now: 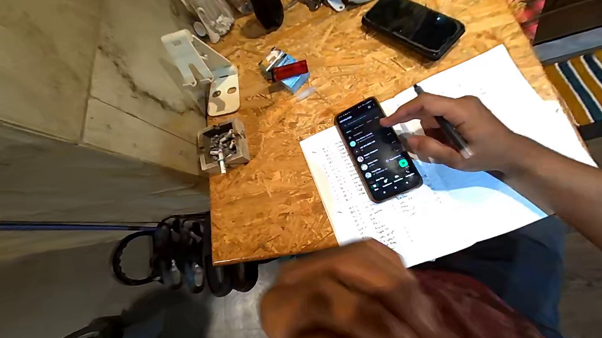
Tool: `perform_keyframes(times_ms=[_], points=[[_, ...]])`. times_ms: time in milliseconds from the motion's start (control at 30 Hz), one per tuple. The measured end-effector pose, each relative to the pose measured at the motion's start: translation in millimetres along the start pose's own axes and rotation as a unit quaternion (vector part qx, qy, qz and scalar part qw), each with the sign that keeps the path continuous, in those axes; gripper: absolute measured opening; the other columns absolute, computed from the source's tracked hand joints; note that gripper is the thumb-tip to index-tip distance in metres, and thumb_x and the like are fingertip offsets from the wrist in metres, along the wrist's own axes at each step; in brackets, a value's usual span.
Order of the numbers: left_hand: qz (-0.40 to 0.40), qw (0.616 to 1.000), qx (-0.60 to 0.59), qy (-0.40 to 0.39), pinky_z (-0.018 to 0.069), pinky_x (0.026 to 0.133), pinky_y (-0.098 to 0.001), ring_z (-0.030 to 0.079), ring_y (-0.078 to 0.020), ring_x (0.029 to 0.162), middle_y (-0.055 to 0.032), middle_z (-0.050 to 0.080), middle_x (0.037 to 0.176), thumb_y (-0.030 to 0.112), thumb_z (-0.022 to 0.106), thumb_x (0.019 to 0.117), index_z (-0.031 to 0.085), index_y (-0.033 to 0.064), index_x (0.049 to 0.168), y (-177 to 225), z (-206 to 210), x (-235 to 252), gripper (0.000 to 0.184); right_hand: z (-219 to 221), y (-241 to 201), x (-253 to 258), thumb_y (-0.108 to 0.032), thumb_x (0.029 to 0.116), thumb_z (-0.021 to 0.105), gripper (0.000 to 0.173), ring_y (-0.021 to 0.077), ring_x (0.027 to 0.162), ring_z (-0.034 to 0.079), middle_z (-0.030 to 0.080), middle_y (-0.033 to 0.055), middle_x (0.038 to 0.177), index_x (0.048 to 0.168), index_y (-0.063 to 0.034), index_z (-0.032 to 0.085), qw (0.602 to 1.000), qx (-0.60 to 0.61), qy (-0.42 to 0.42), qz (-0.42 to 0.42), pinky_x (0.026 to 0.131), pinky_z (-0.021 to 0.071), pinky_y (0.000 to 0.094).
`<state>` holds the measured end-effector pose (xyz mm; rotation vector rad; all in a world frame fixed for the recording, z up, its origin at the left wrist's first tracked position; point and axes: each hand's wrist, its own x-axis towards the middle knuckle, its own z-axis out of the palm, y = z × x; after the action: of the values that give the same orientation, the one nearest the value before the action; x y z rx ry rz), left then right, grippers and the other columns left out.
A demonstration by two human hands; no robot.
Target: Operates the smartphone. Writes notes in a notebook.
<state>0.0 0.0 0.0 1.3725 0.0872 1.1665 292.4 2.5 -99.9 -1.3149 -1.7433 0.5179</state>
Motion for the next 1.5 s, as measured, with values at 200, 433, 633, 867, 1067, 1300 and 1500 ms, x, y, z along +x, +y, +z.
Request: perform_keyframes(times_ms=[200,433,633,867,1067,1300,1500], points=[[-0.057,0.827,0.545,0.122,0.0612,0.062,-0.0283,0.069,-0.0075,0.066,0.0031,0.072,0.077,0.032,0.083,0.0868,0.071,0.0103,0.085,-20.0,-146.6,11.2,0.025,-4.8,-0.6,-0.8,-0.021,0.0938,0.059,0.040,0.0006,0.053,0.048,0.067,-0.0037,0.086,0.132,-0.0122,0.063,1.000,0.014,0.013,-0.007,0.045,0.0444,0.0204],[-0.290,0.653,0.693,0.101,0.0564,0.072,-0.0583,0.070,-0.0294,0.082,-0.0107,0.073,0.102,0.050,0.070,0.0945,0.067,0.0089,0.115,-18.7,-205.1,41.3,0.046,-4.6,-3.3,-2.4,-0.030,0.0963,0.058,0.040,0.0008,0.050,0.044,0.055,-0.0063,0.068,0.133,-0.0175,0.065,1.000,-0.010,0.027,0.000,0.044,0.0413,0.0213],[-0.337,0.679,0.647,0.081,0.0568,0.061,-0.0524,0.068,-0.0276,0.065,-0.0108,0.072,0.085,0.042,0.069,0.0973,0.063,0.0106,0.116,-35.7,-203.4,53.7,0.037,-5.3,-1.1,-4.4,-0.023,0.0941,0.059,0.038,0.0000,0.051,0.046,0.061,-0.0054,0.074,0.130,-0.0148,0.066,1.000,0.014,0.027,0.001,0.044,0.0414,0.0191],[-0.360,0.681,0.632,0.084,0.0591,0.057,-0.0497,0.068,-0.0271,0.059,-0.0125,0.073,0.083,0.024,0.070,0.0975,0.061,0.0078,0.113,-33.9,-209.5,57.8,0.024,-0.4,-0.7,-7.4,-0.027,0.0946,0.058,0.033,-0.0008,0.054,0.050,0.065,-0.0065,0.076,0.122,-0.0157,0.071,0.999,-0.043,-0.028,-0.015,0.047,0.0455,0.0221],[-0.318,0.708,0.620,0.115,0.0605,0.057,-0.0474,0.070,-0.0235,0.061,-0.0083,0.074,0.085,0.021,0.070,0.0972,0.065,0.0085,0.106,-40.3,-212.2,63.3,0.016,-2.5,-2.3,-7.2,-0.022,0.0946,0.059,0.030,-0.0041,0.055,0.049,0.071,-0.0068,0.087,0.121,-0.0143,0.071,0.999,0.026,-0.018,-0.025,0.047,0.0439,0.0170],[-0.293,0.735,0.595,0.139,0.0583,0.050,-0.0348,0.069,-0.0159,0.057,-0.0041,0.075,0.089,0.021,0.064,0.1017,0.056,0.0128,0.125,-37.8,-201.3,56.9,0.026,1.5,-2.0,-9.1,-0.026,0.0974,0.056,0.030,-0.0018,0.060,0.053,0.072,-0.0059,0.089,0.120,-0.0147,0.072,0.999,-0.017,-0.045,-0.025,0.052,0.0467,0.0204],[-0.133,0.852,0.490,0.126,0.0548,0.052,-0.0237,0.068,-0.0087,0.066,-0.0005,0.074,0.097,0.014,0.050,0.1061,0.055,0.0085,0.129,-54.6,-190.2,25.3,0.024,1.5,-1.3,-7.9,-0.027,0.0964,0.060,0.034,-0.0034,0.057,0.050,0.068,-0.0062,0.083,0.127,-0.0155,0.070,1.000,0.008,-0.027,-0.009,0.050,0.0456,0.0179]])
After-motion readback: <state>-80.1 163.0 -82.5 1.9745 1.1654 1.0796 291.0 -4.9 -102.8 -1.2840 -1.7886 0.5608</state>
